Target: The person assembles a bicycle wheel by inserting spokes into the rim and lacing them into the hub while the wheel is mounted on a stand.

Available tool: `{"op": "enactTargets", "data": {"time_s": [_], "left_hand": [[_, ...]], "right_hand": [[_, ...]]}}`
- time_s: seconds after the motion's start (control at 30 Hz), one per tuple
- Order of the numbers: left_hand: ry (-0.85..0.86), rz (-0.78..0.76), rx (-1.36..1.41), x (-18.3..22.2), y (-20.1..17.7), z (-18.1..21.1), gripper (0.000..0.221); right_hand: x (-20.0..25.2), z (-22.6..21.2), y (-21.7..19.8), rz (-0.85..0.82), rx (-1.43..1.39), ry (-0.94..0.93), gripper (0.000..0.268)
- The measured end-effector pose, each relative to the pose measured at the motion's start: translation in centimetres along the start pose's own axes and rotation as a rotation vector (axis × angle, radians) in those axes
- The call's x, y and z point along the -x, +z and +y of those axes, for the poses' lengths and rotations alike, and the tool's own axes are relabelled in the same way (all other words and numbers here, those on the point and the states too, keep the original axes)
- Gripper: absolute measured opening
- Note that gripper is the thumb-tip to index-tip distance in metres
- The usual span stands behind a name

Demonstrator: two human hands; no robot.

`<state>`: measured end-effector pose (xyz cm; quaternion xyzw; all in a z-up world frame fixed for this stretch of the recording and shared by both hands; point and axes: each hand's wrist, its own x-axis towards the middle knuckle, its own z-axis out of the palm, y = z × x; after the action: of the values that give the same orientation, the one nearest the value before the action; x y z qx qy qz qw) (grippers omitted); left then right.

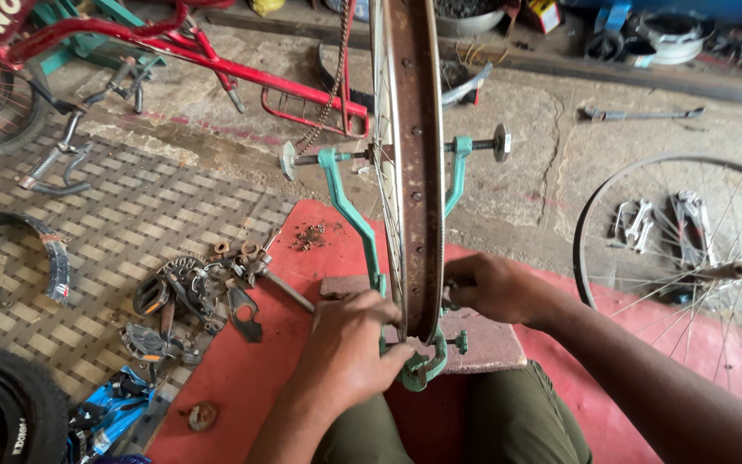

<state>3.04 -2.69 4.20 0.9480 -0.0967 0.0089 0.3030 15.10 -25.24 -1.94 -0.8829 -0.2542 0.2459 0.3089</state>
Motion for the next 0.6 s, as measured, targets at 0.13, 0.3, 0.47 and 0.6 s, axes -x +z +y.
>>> {"op": "enactTargets", "data": {"time_s": [0.13,0.3,0.47,0.6], "left_hand": [[0.115,0.000,-0.091,-0.7,2.4,-1.2,0.024],[0.047,-0.130,0.051,-2.1,3.3,-1.1,0.026],[0.158,-0.011,-0.006,-2.3,3.7,-0.7,0.016],[0.126,-0.156,-0.089,-2.5,4.4,-1.9,0.011]], "right_hand": [[-1.6,0.2,0.1,0.033,-0.286,0.056,0.035],[-2.8,1.1,0.0,-0.104,-0.520,0.077,0.040],[-3.5,2.1,0.0,-0.304,-0.620,0.045,0.041],[-4.0,2.9,0.5,-0.388,-0.748,0.039,0.040]]}}
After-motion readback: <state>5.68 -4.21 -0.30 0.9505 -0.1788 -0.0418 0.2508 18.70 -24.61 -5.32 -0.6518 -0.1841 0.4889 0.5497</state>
